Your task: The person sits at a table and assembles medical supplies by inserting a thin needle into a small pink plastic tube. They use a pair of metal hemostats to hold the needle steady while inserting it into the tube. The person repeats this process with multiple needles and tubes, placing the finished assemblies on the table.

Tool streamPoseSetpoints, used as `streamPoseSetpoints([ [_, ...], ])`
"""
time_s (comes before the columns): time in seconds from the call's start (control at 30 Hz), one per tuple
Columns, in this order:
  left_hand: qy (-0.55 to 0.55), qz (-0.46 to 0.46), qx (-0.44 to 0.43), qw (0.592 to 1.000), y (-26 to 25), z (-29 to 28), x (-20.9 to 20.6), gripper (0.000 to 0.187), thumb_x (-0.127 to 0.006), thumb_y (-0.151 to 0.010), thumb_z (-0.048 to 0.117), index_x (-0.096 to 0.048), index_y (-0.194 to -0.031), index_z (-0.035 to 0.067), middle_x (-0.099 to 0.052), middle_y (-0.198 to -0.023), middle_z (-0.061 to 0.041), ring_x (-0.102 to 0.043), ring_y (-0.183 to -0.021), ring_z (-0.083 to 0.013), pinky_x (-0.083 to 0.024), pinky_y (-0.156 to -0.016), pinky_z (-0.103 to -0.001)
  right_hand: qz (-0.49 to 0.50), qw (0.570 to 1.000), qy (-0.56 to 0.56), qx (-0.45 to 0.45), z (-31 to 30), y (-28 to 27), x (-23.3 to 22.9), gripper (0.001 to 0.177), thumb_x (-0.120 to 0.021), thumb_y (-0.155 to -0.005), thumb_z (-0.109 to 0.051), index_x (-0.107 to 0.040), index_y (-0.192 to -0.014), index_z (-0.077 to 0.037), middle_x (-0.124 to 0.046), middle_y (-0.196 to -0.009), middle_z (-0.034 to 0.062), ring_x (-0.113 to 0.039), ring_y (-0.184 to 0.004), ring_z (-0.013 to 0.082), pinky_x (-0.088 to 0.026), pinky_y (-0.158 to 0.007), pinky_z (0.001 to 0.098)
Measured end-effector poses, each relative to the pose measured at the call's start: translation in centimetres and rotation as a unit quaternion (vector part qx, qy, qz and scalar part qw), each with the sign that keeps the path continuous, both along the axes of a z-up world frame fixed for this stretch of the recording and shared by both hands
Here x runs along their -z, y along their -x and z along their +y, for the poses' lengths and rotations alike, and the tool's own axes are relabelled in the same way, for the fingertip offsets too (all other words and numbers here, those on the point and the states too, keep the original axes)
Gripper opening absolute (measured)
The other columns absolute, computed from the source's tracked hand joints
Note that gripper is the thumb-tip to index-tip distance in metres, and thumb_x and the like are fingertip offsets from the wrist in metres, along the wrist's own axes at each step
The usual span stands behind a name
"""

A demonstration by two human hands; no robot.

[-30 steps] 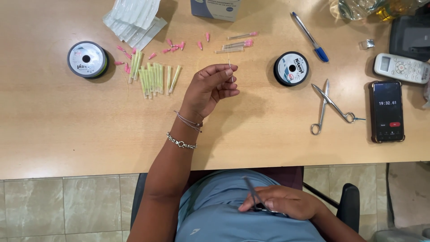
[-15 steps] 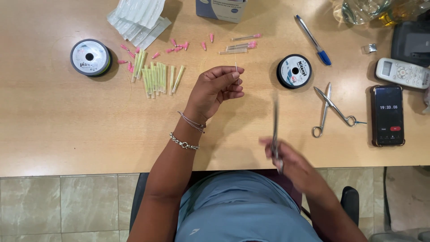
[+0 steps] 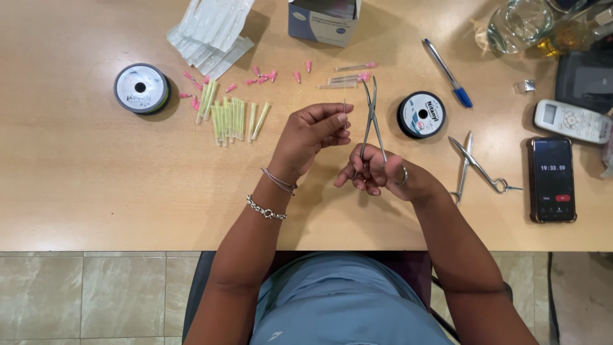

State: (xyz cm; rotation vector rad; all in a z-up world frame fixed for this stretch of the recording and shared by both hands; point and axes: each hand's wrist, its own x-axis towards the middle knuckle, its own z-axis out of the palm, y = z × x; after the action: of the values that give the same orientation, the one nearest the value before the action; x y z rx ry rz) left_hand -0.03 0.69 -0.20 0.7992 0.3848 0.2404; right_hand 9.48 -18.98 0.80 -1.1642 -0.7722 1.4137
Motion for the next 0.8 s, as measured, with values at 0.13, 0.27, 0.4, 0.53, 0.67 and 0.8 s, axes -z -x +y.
streamPoseSetpoints([
  [0.13, -0.045, 0.011, 0.003, 0.999, 0.0, -0.2, 0.0, 0.026, -0.074, -0.094, 0.007, -0.071, -0.115, -0.008, -0.073, -0.088, -0.015, -0.077, -0.078, -0.0205, -0.069, -0.074, -0.037, 0.044, 0.999, -0.025, 0.012, 0.6, -0.4, 2.6, 0.105, -0.041, -0.061, -0.105, -0.044, -0.106, -0.01, -0.071, -0.105, 0.0212, -0.057, -0.078, 0.0112, -0.041, -0.055, 0.0173],
  [0.27, -0.073, 0.022, 0.005, 0.997, -0.2, -0.6, 0.2, 0.022, -0.072, -0.095, 0.007, -0.072, -0.113, -0.007, -0.073, -0.089, -0.015, -0.076, -0.079, -0.0181, -0.068, -0.076, -0.035, 0.052, 0.998, -0.032, 0.012, 0.3, 0.0, 3.7, 0.104, -0.043, -0.061, -0.105, -0.044, -0.104, -0.01, -0.072, -0.1, 0.0205, -0.055, -0.074, 0.0094, -0.037, -0.054, 0.0163],
  [0.4, -0.121, 0.033, 0.02, 0.992, -0.3, -1.1, 0.9, 0.021, -0.071, -0.096, 0.007, -0.073, -0.112, -0.006, -0.073, -0.089, -0.016, -0.073, -0.079, -0.0164, -0.067, -0.077, -0.034, 0.048, 0.998, -0.023, 0.013, 0.2, 0.3, 3.9, 0.103, -0.046, -0.06, -0.104, -0.044, -0.102, -0.01, -0.071, -0.093, 0.0201, -0.051, -0.07, 0.0091, -0.034, -0.053, 0.0169],
  [0.53, -0.155, 0.038, 0.029, 0.987, -0.6, -1.4, 2.2, 0.02, -0.071, -0.096, 0.006, -0.075, -0.113, -0.004, -0.074, -0.089, -0.017, -0.073, -0.079, -0.0163, -0.067, -0.077, -0.034, 0.046, 0.999, -0.019, 0.001, 0.2, 0.5, 3.6, 0.101, -0.047, -0.061, -0.103, -0.044, -0.101, -0.01, -0.07, -0.089, 0.0193, -0.048, -0.069, 0.0091, -0.035, -0.052, 0.0175],
  [0.67, -0.168, 0.033, 0.026, 0.985, -0.4, -1.3, 1.6, 0.02, -0.069, -0.096, 0.005, -0.074, -0.113, -0.004, -0.074, -0.088, -0.016, -0.072, -0.078, -0.0146, -0.066, -0.077, -0.032, 0.051, 0.999, -0.019, -0.004, 0.0, 0.5, 4.8, 0.1, -0.048, -0.061, -0.102, -0.044, -0.101, -0.011, -0.07, -0.088, 0.0183, -0.048, -0.069, 0.0092, -0.035, -0.052, 0.0172],
  [0.8, -0.181, 0.028, 0.032, 0.982, -0.3, -1.3, 1.5, 0.02, -0.069, -0.096, 0.005, -0.075, -0.113, -0.004, -0.074, -0.087, -0.017, -0.072, -0.079, -0.0144, -0.066, -0.077, -0.032, 0.06, 0.998, -0.022, -0.004, 0.0, 0.5, 5.0, 0.1, -0.049, -0.061, -0.102, -0.044, -0.101, -0.011, -0.07, -0.087, 0.018, -0.048, -0.069, 0.0086, -0.035, -0.052, 0.0165],
])
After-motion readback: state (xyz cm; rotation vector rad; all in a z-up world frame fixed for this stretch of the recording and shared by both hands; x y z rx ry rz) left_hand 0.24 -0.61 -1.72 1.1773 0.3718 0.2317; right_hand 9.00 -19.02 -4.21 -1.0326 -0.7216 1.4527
